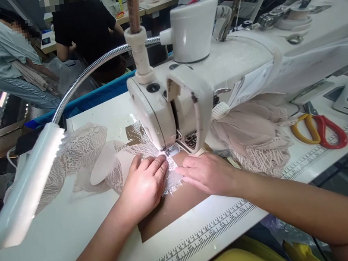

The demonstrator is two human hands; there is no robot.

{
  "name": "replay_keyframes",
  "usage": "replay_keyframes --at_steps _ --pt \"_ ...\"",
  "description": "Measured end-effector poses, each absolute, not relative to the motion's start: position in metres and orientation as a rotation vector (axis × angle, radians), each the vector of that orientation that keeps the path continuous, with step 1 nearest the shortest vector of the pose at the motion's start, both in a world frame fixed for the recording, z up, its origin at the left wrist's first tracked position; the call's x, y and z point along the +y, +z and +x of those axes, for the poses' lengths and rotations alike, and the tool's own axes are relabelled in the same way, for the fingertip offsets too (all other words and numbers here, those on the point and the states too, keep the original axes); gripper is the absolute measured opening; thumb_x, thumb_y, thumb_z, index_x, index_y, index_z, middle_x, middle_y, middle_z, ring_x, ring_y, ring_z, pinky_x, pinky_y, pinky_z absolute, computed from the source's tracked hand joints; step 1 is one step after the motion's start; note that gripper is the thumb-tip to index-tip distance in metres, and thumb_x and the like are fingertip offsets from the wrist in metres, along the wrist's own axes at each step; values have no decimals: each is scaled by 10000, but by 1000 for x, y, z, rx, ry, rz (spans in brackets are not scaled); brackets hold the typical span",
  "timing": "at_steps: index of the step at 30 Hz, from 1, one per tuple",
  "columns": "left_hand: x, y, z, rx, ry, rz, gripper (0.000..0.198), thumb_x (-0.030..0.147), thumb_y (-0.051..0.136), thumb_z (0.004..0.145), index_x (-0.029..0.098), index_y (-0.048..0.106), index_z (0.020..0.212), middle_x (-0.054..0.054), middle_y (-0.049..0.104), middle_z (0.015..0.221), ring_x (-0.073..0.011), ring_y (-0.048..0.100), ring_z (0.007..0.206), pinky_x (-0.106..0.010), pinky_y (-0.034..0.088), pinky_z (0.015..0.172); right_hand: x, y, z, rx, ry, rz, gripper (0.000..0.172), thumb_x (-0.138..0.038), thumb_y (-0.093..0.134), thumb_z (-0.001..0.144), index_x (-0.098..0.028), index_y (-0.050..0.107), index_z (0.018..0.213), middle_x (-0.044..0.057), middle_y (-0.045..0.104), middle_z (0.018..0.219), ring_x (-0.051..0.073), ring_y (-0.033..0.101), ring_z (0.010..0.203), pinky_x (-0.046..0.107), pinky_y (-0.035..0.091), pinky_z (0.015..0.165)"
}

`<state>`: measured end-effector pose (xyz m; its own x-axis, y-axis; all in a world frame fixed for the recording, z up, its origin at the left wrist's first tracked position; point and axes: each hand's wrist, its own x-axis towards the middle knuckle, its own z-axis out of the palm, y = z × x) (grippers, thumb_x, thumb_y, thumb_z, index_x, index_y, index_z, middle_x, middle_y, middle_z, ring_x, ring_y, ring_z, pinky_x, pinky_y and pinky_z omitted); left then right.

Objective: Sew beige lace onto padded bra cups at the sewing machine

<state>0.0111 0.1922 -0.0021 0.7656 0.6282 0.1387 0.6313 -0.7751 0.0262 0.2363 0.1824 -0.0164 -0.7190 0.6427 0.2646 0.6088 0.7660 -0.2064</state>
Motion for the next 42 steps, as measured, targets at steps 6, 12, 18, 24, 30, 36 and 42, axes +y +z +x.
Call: replay_keyframes --at_steps 6,12,18,24,30,36,42 --pt "192 0 11 -1086 -207 -2935 374 115 427 883 145 620 1202 -110 622 1273 -291 577 1031 -531 378 965 182 -13 236 -2672 155 -987 201 -229 484 931 -156 670 955 44 594 784 162 413 679 302 243 596" --pt "196 -1 12 -1156 -208 -2884 368 112 466 862 126 623 1195 -125 625 1268 -307 572 1055 -523 389 954 185 -13 230 -2615 207 -1056 203 -235 516 915 -158 684 1000 39 611 766 153 420 654 291 247 588" --pt "201 -5 8 -1260 -199 -2794 358 117 479 860 128 619 1189 -136 621 1267 -316 574 1039 -532 387 948 191 -10 222 -2632 201 -1142 252 -262 539 899 -151 667 1086 55 640 819 160 458 680 285 253 572" --pt "202 -10 4 -1348 -250 -2726 340 160 450 890 135 605 1191 -140 640 1218 -307 563 1048 -508 399 939 191 -11 221 -2637 197 -1177 269 -272 545 899 -154 653 1115 58 651 837 164 494 695 279 299 583" --pt "202 -15 -2 -1459 -349 -2696 364 317 425 931 150 604 1201 -133 622 1232 -304 527 1127 -490 390 965 191 -16 228 -2563 229 -1037 295 -234 496 916 -154 638 1161 75 675 913 184 550 775 292 383 664" --pt "198 -17 -4 -1531 -487 -2669 453 440 490 888 130 612 1196 -161 592 1280 -316 537 1119 -492 409 954 185 10 254 -2583 102 -1163 236 -235 518 912 -163 666 1080 69 675 823 201 564 766 306 377 680" --pt "197 -12 -16 -1740 -657 -2643 333 286 477 879 132 669 1103 -167 629 1231 -327 563 1120 -543 430 953 165 25 279 -2767 -53 -1494 167 -80 530 827 -135 659 919 91 622 805 216 562 704 303 340 591"
